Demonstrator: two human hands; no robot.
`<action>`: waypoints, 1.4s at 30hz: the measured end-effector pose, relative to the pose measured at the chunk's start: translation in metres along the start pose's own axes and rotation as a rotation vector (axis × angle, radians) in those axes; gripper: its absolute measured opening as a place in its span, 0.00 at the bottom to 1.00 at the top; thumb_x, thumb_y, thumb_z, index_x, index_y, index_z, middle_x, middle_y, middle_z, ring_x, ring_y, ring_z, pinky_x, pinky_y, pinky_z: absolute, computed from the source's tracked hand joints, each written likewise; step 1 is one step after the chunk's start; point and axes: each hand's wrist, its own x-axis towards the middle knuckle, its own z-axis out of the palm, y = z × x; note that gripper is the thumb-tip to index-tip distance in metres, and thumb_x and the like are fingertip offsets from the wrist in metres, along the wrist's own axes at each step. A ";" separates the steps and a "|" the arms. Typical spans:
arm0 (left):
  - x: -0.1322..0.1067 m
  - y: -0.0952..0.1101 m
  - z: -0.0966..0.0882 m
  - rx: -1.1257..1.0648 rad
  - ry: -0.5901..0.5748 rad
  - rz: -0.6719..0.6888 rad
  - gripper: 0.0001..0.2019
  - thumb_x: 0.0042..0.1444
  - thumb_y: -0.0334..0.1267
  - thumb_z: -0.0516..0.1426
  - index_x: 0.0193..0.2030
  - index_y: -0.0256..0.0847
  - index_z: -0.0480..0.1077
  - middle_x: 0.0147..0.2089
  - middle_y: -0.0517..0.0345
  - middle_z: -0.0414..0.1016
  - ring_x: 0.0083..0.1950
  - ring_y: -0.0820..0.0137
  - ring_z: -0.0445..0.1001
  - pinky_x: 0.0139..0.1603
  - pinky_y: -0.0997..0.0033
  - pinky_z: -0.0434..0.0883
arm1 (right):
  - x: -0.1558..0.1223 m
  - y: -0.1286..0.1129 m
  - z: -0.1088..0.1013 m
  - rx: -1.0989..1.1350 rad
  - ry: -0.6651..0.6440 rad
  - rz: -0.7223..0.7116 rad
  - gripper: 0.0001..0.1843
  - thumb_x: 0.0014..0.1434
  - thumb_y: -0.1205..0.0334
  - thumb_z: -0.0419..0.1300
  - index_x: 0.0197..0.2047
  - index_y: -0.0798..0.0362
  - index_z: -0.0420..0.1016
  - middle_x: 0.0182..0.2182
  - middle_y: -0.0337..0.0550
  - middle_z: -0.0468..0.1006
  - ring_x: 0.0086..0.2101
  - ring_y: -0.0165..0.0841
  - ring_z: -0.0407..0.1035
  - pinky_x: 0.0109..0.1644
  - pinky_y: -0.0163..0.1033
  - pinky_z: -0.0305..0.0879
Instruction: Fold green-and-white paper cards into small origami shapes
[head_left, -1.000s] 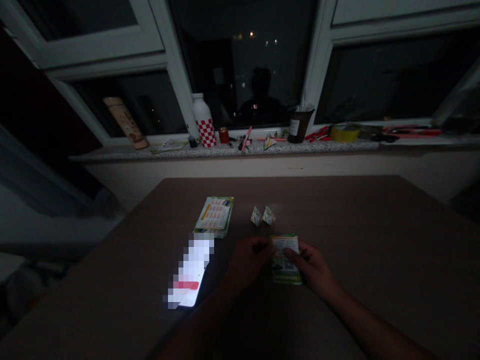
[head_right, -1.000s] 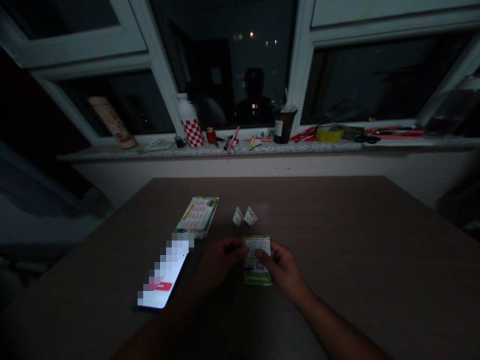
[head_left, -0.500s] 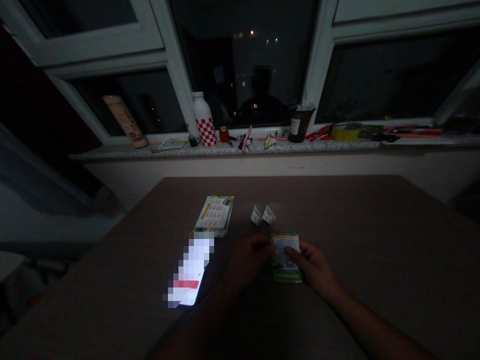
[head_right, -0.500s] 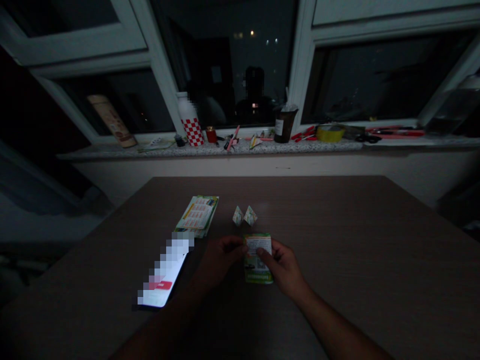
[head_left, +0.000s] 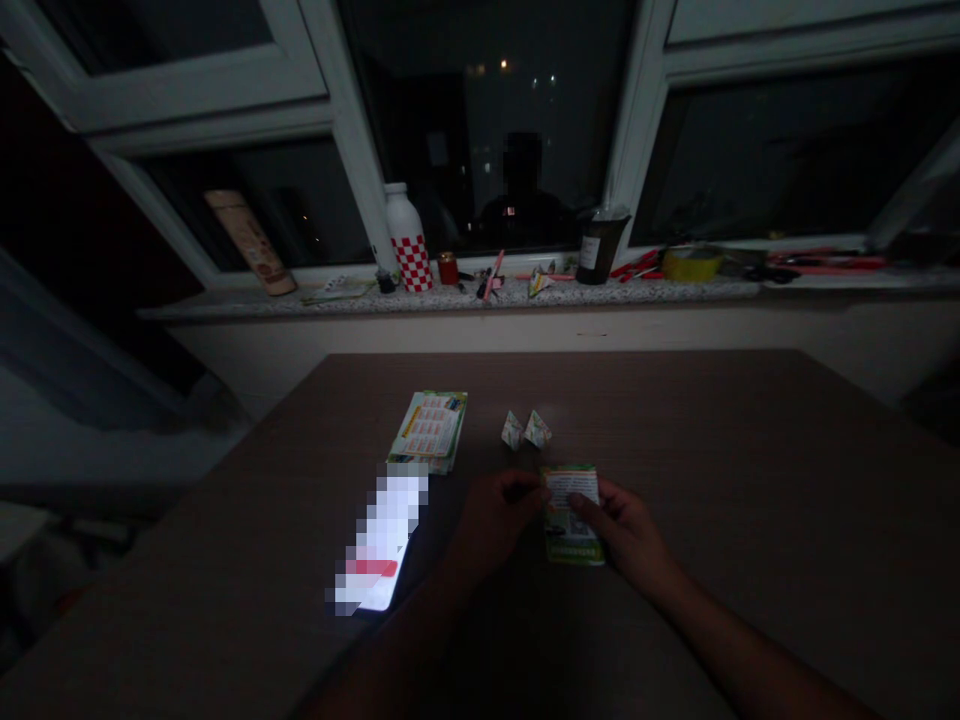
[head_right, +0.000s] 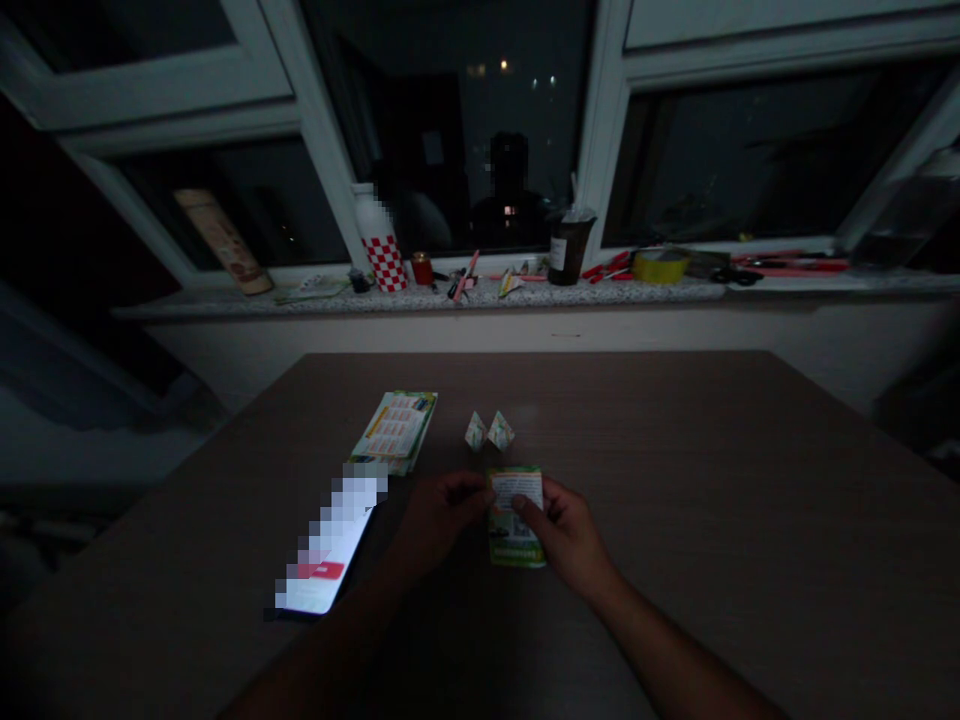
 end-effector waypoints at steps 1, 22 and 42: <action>0.000 0.000 0.000 0.002 0.004 -0.004 0.10 0.50 0.40 0.59 0.35 0.36 0.75 0.32 0.56 0.77 0.32 0.68 0.72 0.33 0.72 0.66 | 0.000 0.000 0.000 0.008 -0.002 -0.002 0.15 0.51 0.53 0.65 0.39 0.52 0.76 0.30 0.42 0.82 0.28 0.36 0.75 0.35 0.40 0.70; 0.000 -0.002 0.000 0.004 -0.027 0.027 0.08 0.51 0.39 0.58 0.34 0.37 0.75 0.31 0.58 0.76 0.31 0.70 0.72 0.33 0.74 0.65 | 0.001 0.002 -0.001 0.018 -0.005 0.005 0.15 0.51 0.52 0.65 0.39 0.52 0.76 0.29 0.41 0.81 0.27 0.35 0.75 0.34 0.40 0.69; 0.010 -0.011 0.000 0.009 0.012 -0.013 0.08 0.50 0.40 0.58 0.32 0.36 0.75 0.30 0.57 0.76 0.31 0.68 0.72 0.33 0.71 0.66 | 0.010 -0.003 -0.011 -0.001 -0.054 0.062 0.17 0.47 0.57 0.69 0.39 0.55 0.76 0.34 0.46 0.82 0.33 0.37 0.76 0.41 0.43 0.69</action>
